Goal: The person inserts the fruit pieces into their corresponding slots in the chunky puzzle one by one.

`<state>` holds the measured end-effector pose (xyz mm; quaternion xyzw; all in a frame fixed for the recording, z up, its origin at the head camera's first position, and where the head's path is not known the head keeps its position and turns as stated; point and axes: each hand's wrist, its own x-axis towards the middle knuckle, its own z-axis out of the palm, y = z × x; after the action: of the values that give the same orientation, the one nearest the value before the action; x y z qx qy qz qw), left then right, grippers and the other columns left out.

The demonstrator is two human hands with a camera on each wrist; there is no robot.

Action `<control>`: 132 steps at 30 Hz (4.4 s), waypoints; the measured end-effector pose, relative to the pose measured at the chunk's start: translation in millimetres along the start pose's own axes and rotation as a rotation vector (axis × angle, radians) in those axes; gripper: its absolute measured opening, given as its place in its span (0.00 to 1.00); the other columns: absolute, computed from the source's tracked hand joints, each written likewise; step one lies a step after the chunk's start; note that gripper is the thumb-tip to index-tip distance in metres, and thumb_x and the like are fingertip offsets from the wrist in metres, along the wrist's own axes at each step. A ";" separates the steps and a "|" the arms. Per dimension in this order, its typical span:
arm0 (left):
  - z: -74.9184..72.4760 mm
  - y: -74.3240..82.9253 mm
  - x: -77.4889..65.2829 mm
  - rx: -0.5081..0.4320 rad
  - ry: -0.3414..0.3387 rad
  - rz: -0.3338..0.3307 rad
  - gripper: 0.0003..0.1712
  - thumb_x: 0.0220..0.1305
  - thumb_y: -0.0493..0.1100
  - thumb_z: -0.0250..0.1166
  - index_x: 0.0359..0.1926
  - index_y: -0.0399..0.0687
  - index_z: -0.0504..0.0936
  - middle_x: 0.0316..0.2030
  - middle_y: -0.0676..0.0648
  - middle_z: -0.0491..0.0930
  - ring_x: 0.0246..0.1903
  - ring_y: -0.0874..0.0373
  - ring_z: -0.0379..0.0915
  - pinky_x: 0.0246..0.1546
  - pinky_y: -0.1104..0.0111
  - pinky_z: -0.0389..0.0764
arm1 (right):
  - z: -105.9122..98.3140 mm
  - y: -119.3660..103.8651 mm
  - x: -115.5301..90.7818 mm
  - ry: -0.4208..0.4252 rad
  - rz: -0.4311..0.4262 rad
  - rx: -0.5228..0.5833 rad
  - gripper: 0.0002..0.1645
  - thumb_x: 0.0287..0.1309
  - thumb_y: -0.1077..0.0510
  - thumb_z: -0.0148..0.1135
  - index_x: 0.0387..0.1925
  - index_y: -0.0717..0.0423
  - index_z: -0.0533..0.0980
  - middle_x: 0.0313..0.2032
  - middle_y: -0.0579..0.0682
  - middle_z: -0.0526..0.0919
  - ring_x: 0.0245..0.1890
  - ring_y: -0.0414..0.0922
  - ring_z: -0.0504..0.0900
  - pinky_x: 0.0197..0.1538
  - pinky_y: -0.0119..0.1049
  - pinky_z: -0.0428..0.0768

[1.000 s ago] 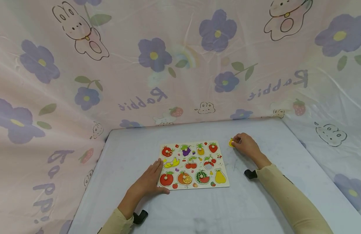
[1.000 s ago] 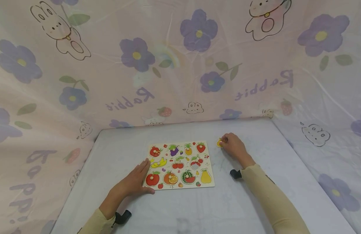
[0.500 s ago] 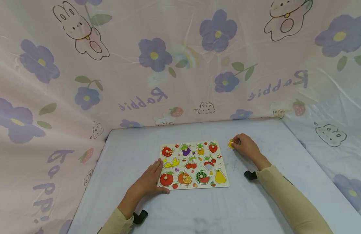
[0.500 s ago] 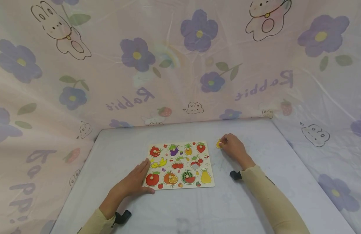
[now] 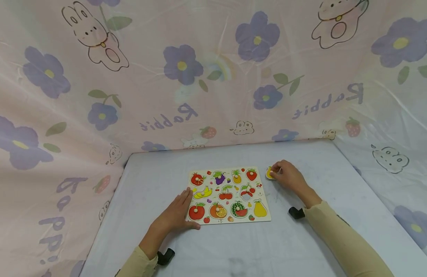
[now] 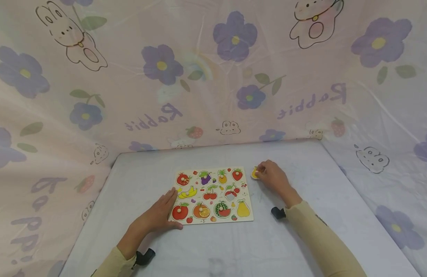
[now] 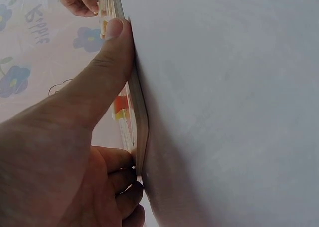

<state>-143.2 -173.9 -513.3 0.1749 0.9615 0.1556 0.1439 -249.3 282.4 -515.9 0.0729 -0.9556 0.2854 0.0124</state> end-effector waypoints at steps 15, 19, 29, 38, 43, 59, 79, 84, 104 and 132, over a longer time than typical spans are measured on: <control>-3.2 3.3 -1.7 -0.018 0.001 0.004 0.75 0.50 0.65 0.85 0.85 0.36 0.52 0.85 0.37 0.49 0.84 0.42 0.45 0.83 0.49 0.54 | 5.6 -19.5 -16.0 0.028 -0.084 -0.009 0.09 0.68 0.57 0.74 0.44 0.58 0.86 0.40 0.51 0.83 0.41 0.50 0.80 0.44 0.45 0.81; -2.9 2.6 -1.5 0.000 -0.007 0.002 0.75 0.51 0.66 0.84 0.85 0.37 0.51 0.86 0.38 0.48 0.85 0.43 0.44 0.83 0.50 0.53 | 6.9 -23.9 -21.0 0.024 -0.095 -0.016 0.08 0.68 0.56 0.74 0.44 0.57 0.86 0.40 0.50 0.83 0.42 0.50 0.80 0.45 0.46 0.82; -5.0 2.9 -2.0 -0.005 -0.011 0.010 0.75 0.51 0.65 0.84 0.85 0.36 0.51 0.85 0.37 0.48 0.85 0.42 0.44 0.83 0.49 0.53 | 9.8 -39.0 -37.5 -0.002 -0.113 -0.022 0.09 0.66 0.56 0.76 0.44 0.54 0.85 0.41 0.46 0.83 0.43 0.47 0.79 0.45 0.43 0.82; -3.4 3.2 -2.7 0.010 -0.006 0.004 0.75 0.51 0.65 0.84 0.85 0.36 0.52 0.85 0.38 0.49 0.85 0.43 0.44 0.83 0.50 0.53 | 10.4 -49.9 -49.6 -0.008 -0.166 -0.028 0.10 0.64 0.56 0.78 0.43 0.53 0.85 0.39 0.43 0.83 0.42 0.46 0.79 0.44 0.40 0.82; -2.3 3.4 -2.7 -0.002 0.000 0.002 0.75 0.50 0.65 0.84 0.85 0.37 0.52 0.85 0.38 0.49 0.84 0.42 0.45 0.83 0.49 0.54 | 12.7 -50.6 -55.3 -0.029 -0.186 -0.009 0.09 0.64 0.55 0.78 0.41 0.50 0.85 0.39 0.42 0.82 0.42 0.45 0.78 0.44 0.39 0.82; -1.7 1.7 -2.8 -0.012 0.005 0.011 0.75 0.51 0.65 0.84 0.85 0.36 0.50 0.86 0.38 0.48 0.84 0.42 0.44 0.84 0.49 0.52 | 21.9 -43.6 -70.2 -0.041 -0.318 0.010 0.09 0.63 0.54 0.79 0.38 0.45 0.82 0.36 0.36 0.78 0.38 0.40 0.76 0.42 0.36 0.81; 1.2 -0.1 -1.7 0.004 0.012 0.006 0.75 0.50 0.66 0.84 0.85 0.36 0.51 0.86 0.38 0.48 0.85 0.43 0.44 0.84 0.50 0.53 | 27.2 -38.0 -79.6 -0.149 -0.416 0.038 0.10 0.64 0.53 0.79 0.39 0.43 0.82 0.38 0.34 0.79 0.39 0.35 0.75 0.43 0.35 0.81; 1.4 -0.2 -2.0 0.006 0.012 0.006 0.75 0.51 0.66 0.84 0.85 0.37 0.51 0.86 0.38 0.48 0.85 0.43 0.44 0.83 0.50 0.53 | 28.0 -39.3 -80.9 -0.196 -0.407 0.054 0.10 0.64 0.54 0.79 0.40 0.43 0.82 0.38 0.34 0.79 0.39 0.34 0.75 0.44 0.34 0.81; -1.0 1.9 -4.0 0.007 0.006 0.008 0.75 0.51 0.66 0.84 0.85 0.36 0.51 0.86 0.38 0.48 0.84 0.42 0.44 0.83 0.49 0.53 | 29.0 -42.5 -85.5 -0.254 -0.433 0.129 0.11 0.64 0.55 0.79 0.42 0.46 0.82 0.41 0.37 0.81 0.40 0.32 0.80 0.46 0.33 0.86; -2.5 -13.0 -2.3 0.047 0.054 -0.003 0.65 0.63 0.77 0.68 0.85 0.42 0.56 0.85 0.39 0.50 0.85 0.42 0.44 0.84 0.47 0.49 | 3.9 -19.8 -69.9 0.062 -0.290 -0.094 0.22 0.62 0.56 0.79 0.55 0.58 0.83 0.57 0.57 0.86 0.62 0.62 0.80 0.65 0.67 0.77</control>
<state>-145.7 -186.9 -515.0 0.1726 0.9687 0.1375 0.1137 -177.2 273.2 -513.0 0.2007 -0.9464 0.2376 0.0867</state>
